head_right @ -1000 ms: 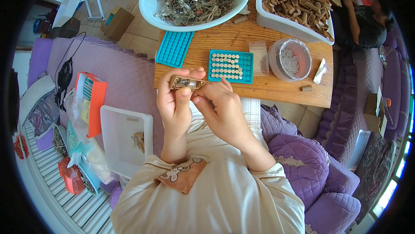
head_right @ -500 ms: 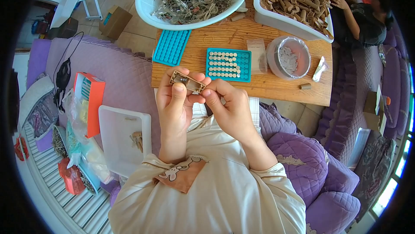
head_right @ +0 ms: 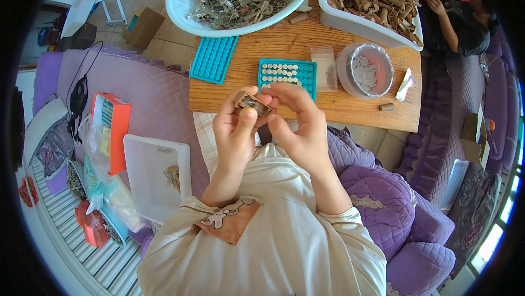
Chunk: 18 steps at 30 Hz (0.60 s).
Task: The person sorts small components by hand, placing them into a blue grid tray.
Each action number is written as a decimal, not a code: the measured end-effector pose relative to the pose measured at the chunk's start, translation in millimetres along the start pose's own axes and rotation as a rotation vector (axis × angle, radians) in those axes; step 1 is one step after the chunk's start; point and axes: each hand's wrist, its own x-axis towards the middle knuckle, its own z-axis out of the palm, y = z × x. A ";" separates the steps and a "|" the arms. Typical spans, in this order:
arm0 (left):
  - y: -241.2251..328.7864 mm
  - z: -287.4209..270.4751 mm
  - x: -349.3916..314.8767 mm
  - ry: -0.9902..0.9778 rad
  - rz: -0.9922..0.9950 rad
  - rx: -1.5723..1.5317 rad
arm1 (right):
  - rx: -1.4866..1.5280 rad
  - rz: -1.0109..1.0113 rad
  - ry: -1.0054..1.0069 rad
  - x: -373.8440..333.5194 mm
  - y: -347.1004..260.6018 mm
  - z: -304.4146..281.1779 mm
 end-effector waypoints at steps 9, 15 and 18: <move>-26.8 -10.5 2.8 0.069 0.104 0.390 | -0.275 0.206 -0.072 4.9 44.0 -4.9; -20.1 -32.5 12.5 0.108 -0.115 0.094 | -0.038 0.287 -0.135 18.0 65.6 -44.9; -17.0 -41.1 15.3 0.172 -0.060 0.107 | -0.340 0.328 -0.042 27.8 67.8 -70.3</move>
